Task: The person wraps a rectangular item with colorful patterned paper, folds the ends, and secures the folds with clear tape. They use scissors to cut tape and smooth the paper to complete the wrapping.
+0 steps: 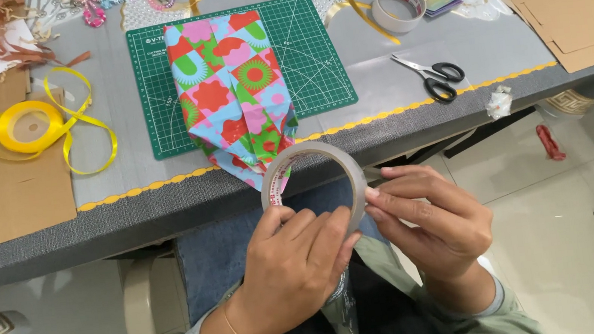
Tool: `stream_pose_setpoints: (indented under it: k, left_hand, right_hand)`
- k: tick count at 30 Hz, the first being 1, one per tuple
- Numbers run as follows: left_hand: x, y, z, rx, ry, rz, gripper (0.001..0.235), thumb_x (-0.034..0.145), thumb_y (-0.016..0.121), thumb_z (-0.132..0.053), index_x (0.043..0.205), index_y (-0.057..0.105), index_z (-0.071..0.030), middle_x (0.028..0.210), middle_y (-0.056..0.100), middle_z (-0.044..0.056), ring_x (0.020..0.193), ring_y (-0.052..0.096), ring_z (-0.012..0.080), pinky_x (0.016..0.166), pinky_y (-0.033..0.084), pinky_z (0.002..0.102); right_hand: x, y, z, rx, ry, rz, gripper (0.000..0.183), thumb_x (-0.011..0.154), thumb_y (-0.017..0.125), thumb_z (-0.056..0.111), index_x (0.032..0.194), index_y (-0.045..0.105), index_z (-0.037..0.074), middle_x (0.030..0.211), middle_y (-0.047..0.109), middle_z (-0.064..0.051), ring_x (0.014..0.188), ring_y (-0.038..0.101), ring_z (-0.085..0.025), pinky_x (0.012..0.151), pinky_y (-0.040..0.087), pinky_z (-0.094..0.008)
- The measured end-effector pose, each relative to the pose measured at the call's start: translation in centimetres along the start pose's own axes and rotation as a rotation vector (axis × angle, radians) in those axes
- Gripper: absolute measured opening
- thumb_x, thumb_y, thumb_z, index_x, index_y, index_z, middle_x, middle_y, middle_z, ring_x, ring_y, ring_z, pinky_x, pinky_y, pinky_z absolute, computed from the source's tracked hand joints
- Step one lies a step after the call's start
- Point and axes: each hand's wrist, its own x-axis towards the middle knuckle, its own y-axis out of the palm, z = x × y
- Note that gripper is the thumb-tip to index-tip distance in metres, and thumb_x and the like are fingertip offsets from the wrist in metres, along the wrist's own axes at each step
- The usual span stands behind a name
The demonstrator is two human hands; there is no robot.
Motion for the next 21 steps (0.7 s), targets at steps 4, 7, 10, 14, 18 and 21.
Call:
stream_pose_setpoints:
  k: [4,7,10,14,18,21]
  left_hand:
    - [0.0,0.1,0.0,-0.021,-0.008,0.004,0.022,0.106,0.06,-0.021,0.11,0.065,0.0,0.075,0.056,0.003,0.065,0.051,0.0209,0.067,0.041,0.036]
    - [0.0,0.1,-0.1,-0.008,-0.027,0.013,0.02,0.106,0.059,-0.02,0.11,0.065,-0.001,0.074,0.056,0.003,0.066,0.051,0.0213,0.067,0.041,0.037]
    - [0.1,0.1,-0.1,0.012,-0.015,0.004,0.02,0.106,0.061,-0.02,0.11,0.065,-0.001,0.074,0.057,0.003,0.065,0.051,0.02,0.068,0.042,0.036]
    - [0.1,0.2,-0.1,0.002,-0.024,0.008,0.021,0.106,0.061,-0.021,0.11,0.065,-0.001,0.074,0.055,0.002,0.065,0.051,0.0202,0.067,0.042,0.036]
    - [0.4,0.1,-0.2,0.059,-0.032,-0.002,0.018,0.106,0.061,-0.02,0.11,0.065,-0.003,0.073,0.055,0.001,0.065,0.051,0.0191,0.067,0.041,0.035]
    - [0.6,0.2,-0.4,0.154,-0.029,-0.043,0.021,0.108,0.056,-0.022,0.107,0.066,-0.003,0.071,0.054,0.0,0.063,0.049,0.0178,0.064,0.041,0.034]
  right_hand:
    - [-0.3,-0.1,-0.4,0.027,0.005,0.0,0.012,0.084,0.076,-0.005,0.094,0.07,-0.007,0.085,0.07,-0.02,0.071,0.071,-0.025,0.081,0.07,-0.044]
    - [-0.4,-0.1,-0.4,0.056,0.008,0.024,0.016,0.087,0.074,0.004,0.098,0.07,-0.007,0.088,0.07,-0.021,0.075,0.071,-0.026,0.084,0.07,-0.045]
    - [-0.4,0.2,-0.1,0.009,0.012,-0.009,0.012,0.085,0.075,-0.002,0.094,0.07,-0.007,0.086,0.07,-0.021,0.073,0.071,-0.026,0.083,0.069,-0.046]
    - [-0.3,0.4,-0.1,-0.029,0.026,-0.032,0.009,0.084,0.075,-0.007,0.092,0.071,-0.007,0.082,0.069,-0.02,0.07,0.069,-0.024,0.081,0.069,-0.043]
    - [-0.6,0.5,-0.1,-0.043,0.054,-0.03,0.013,0.09,0.072,0.007,0.095,0.072,-0.005,0.085,0.072,-0.019,0.073,0.071,-0.024,0.082,0.07,-0.043]
    - [-0.5,0.6,0.6,-0.089,0.039,-0.017,0.012,0.084,0.08,-0.001,0.093,0.071,-0.004,0.093,0.075,-0.019,0.084,0.078,-0.028,0.084,0.069,-0.044]
